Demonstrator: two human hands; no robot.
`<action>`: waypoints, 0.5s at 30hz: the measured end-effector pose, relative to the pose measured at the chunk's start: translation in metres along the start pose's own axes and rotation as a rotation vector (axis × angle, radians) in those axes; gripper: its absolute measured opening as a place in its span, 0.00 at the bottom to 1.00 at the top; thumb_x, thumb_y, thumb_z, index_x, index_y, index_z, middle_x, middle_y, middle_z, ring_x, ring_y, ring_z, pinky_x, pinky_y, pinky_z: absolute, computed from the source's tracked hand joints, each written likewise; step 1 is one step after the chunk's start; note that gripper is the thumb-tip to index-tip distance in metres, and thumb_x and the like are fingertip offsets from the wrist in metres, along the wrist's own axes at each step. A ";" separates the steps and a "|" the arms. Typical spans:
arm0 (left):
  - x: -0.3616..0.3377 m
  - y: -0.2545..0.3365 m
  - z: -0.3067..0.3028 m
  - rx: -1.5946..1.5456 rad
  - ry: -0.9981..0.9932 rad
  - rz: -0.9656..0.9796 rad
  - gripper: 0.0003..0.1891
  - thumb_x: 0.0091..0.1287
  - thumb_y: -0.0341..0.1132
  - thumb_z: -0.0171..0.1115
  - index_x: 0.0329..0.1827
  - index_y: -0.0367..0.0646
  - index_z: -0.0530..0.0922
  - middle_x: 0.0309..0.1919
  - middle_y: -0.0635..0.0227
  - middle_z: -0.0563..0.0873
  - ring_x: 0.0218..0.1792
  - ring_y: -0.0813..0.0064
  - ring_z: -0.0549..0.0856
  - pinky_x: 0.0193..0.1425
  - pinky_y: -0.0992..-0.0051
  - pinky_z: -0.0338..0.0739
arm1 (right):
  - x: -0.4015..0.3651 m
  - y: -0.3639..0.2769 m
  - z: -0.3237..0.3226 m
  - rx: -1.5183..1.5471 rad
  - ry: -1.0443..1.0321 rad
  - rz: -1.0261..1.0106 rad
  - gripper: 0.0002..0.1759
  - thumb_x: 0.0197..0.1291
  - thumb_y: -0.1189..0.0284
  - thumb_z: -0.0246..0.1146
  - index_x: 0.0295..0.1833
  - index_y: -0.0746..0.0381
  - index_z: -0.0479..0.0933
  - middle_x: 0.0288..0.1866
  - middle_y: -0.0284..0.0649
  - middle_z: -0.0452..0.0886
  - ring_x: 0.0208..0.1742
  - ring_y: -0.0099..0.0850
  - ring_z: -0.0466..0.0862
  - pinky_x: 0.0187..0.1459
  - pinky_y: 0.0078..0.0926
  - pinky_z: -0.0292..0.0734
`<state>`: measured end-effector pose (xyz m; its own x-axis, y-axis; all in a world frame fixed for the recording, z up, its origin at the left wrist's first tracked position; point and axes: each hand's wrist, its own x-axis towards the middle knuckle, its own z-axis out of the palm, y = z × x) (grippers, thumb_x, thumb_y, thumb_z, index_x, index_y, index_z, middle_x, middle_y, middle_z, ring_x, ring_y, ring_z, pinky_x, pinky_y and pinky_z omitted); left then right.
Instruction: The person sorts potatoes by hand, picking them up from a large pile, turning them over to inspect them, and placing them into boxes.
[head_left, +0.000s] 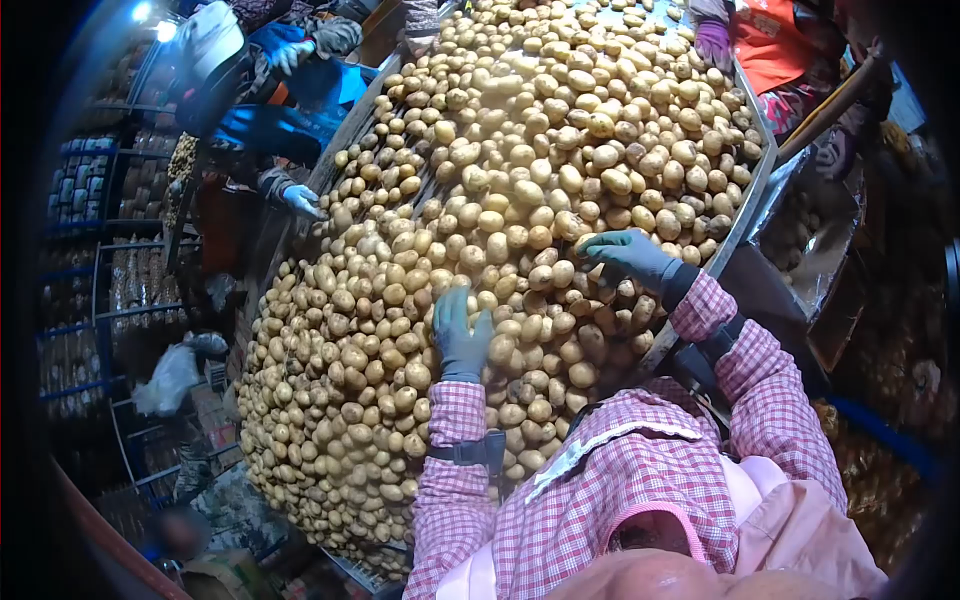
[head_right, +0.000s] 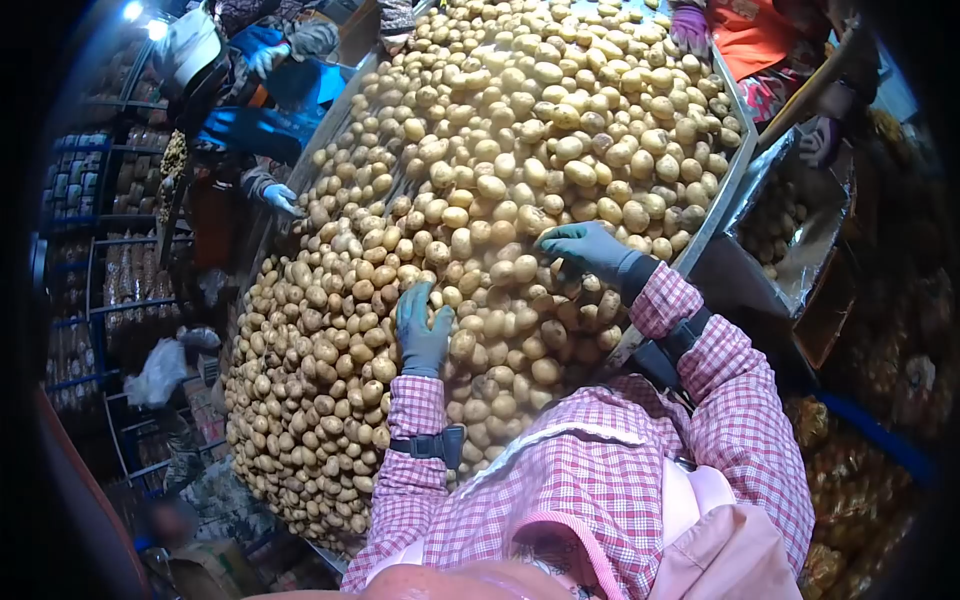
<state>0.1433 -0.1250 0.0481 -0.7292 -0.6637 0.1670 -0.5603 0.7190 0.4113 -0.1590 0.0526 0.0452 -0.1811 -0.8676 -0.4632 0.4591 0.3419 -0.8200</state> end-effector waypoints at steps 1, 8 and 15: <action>-0.001 0.000 0.000 0.033 0.004 0.015 0.29 0.59 0.38 0.69 0.64 0.40 0.77 0.63 0.53 0.78 0.64 0.52 0.75 0.71 0.54 0.68 | 0.005 0.005 0.001 -0.018 -0.022 -0.046 0.17 0.68 0.64 0.65 0.55 0.64 0.83 0.43 0.34 0.87 0.33 0.19 0.84 0.33 0.19 0.81; 0.001 0.009 0.028 0.220 -0.174 -0.030 0.29 0.60 0.49 0.65 0.64 0.46 0.78 0.65 0.58 0.78 0.69 0.54 0.71 0.78 0.52 0.55 | 0.019 -0.004 0.005 0.017 -0.062 -0.019 0.15 0.68 0.64 0.66 0.53 0.60 0.85 0.39 0.30 0.86 0.34 0.16 0.83 0.33 0.16 0.79; -0.001 0.018 0.029 0.268 -0.200 -0.064 0.30 0.62 0.52 0.63 0.66 0.49 0.77 0.68 0.60 0.77 0.72 0.52 0.68 0.80 0.52 0.51 | 0.082 -0.063 -0.069 -0.189 0.279 -0.421 0.17 0.65 0.65 0.66 0.53 0.64 0.84 0.42 0.33 0.87 0.40 0.20 0.84 0.40 0.19 0.80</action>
<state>0.1229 -0.1055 0.0292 -0.7366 -0.6751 -0.0414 -0.6718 0.7231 0.1607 -0.2626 -0.0154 0.0359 -0.5520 -0.8233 -0.1320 0.1370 0.0667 -0.9883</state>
